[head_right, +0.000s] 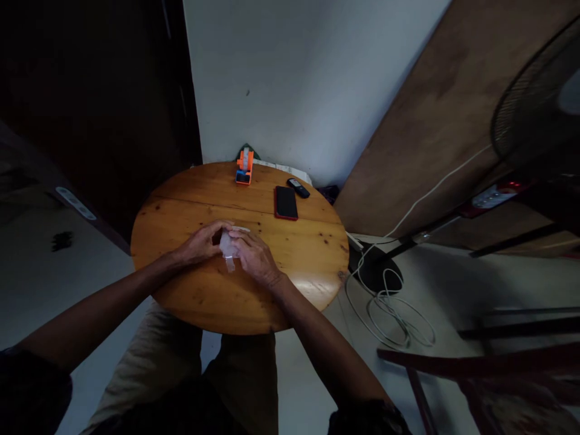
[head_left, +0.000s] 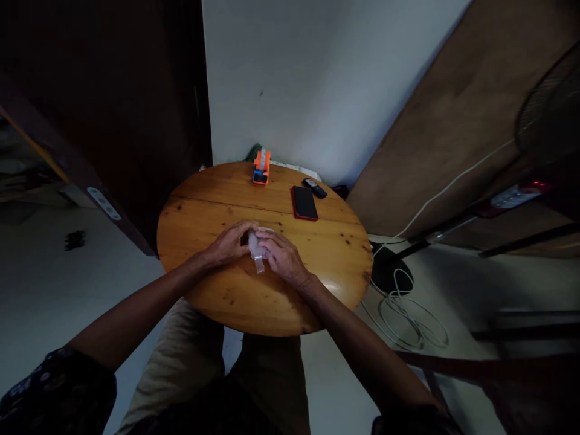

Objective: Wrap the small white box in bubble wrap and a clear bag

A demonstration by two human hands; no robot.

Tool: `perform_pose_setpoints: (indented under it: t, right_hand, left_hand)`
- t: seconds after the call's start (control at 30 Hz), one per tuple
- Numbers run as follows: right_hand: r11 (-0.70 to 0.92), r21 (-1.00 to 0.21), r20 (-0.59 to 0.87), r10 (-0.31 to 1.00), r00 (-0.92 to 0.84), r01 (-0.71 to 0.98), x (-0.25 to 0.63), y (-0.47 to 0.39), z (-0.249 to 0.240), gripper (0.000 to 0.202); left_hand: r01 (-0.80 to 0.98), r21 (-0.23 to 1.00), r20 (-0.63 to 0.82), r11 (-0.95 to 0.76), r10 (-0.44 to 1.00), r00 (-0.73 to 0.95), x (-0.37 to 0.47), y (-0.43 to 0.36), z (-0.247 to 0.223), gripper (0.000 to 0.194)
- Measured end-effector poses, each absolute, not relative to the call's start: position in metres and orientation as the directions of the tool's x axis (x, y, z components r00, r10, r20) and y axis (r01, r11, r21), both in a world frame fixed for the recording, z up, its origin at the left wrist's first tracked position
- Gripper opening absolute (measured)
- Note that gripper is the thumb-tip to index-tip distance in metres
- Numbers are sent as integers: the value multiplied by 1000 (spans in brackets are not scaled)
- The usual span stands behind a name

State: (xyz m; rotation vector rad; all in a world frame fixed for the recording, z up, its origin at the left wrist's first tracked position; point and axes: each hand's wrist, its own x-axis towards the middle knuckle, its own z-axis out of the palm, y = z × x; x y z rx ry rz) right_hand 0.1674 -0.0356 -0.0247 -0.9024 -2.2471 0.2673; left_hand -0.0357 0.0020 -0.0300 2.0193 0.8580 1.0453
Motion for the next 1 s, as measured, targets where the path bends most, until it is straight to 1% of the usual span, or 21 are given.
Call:
perform_pose_setpoints:
  t: [0.07, 0.13, 0.2, 0.27, 0.33, 0.4, 0.47, 0.5, 0.6, 0.67, 0.7, 0.77, 0.87, 0.93, 1.0]
  right_hand:
    - [720, -472, 521, 693, -498, 508, 167, -35, -17, 32]
    - [664, -575, 492, 747, -447, 478, 168, -32, -7, 30]
    - [548, -702, 401, 832, -384, 455, 168, -25, 1, 24]
    - [396, -810, 268, 906, -328, 432, 168, -13, 3, 16]
    - [253, -892, 157, 950, -269, 375, 165, 0, 0, 12]
    - [157, -940, 91, 971, -221, 302, 161, 10, -4, 12]
    - [120, -965, 74, 977, -198, 232, 160, 13, -6, 18]
    - [111, -975, 71, 977, -203, 193, 160, 12, -7, 25]
    - [61, -995, 35, 950, -311, 75, 164, 3, -7, 60]
    - [54, -997, 29, 927, -373, 56, 166, -3, -9, 82]
    - [65, -996, 36, 926, -376, 62, 166, -4, -10, 88]
    - [77, -994, 44, 939, -341, 82, 165, -3, -13, 95]
    - [25, -996, -5, 945, -327, 87, 161, 1, -15, 102]
    - [-5, -995, -41, 935, -353, 100, 160, 4, -15, 103]
    - [-1, -992, -48, 930, -365, 128, 159, 4, -14, 100]
  left_hand:
    - [166, 870, 363, -464, 831, 422, -33, 2, -29, 38]
    - [158, 916, 286, -370, 874, 393, -31, 0, -23, 33]
    - [226, 936, 177, -271, 914, 365, -30, -2, -15, 28]
    - [354, 912, 89, -207, 942, 323, -29, -3, -8, 27]
    - [471, 862, 52, -187, 957, 284, -26, 0, -5, 28]
    - [498, 846, 64, -190, 964, 259, -24, 4, -7, 29]
    - [458, 868, 88, -190, 968, 236, -23, 9, -11, 29]
    - [431, 882, 103, -191, 970, 220, -22, 10, -14, 29]
    - [371, 908, 139, -193, 976, 167, -21, 12, -20, 26]
    - [332, 924, 150, -189, 979, 139, -19, 12, -22, 24]
    - [306, 934, 151, -182, 981, 122, -17, 12, -22, 23]
    - [237, 959, 140, -157, 986, 90, -15, 12, -22, 22]
    - [91, 991, 95, -101, 993, 66, -13, 14, -22, 20]
    - [-3, 998, 57, -57, 996, 70, -13, 16, -23, 22]
    - [-82, 997, 11, -4, 997, 82, -13, 18, -24, 25]
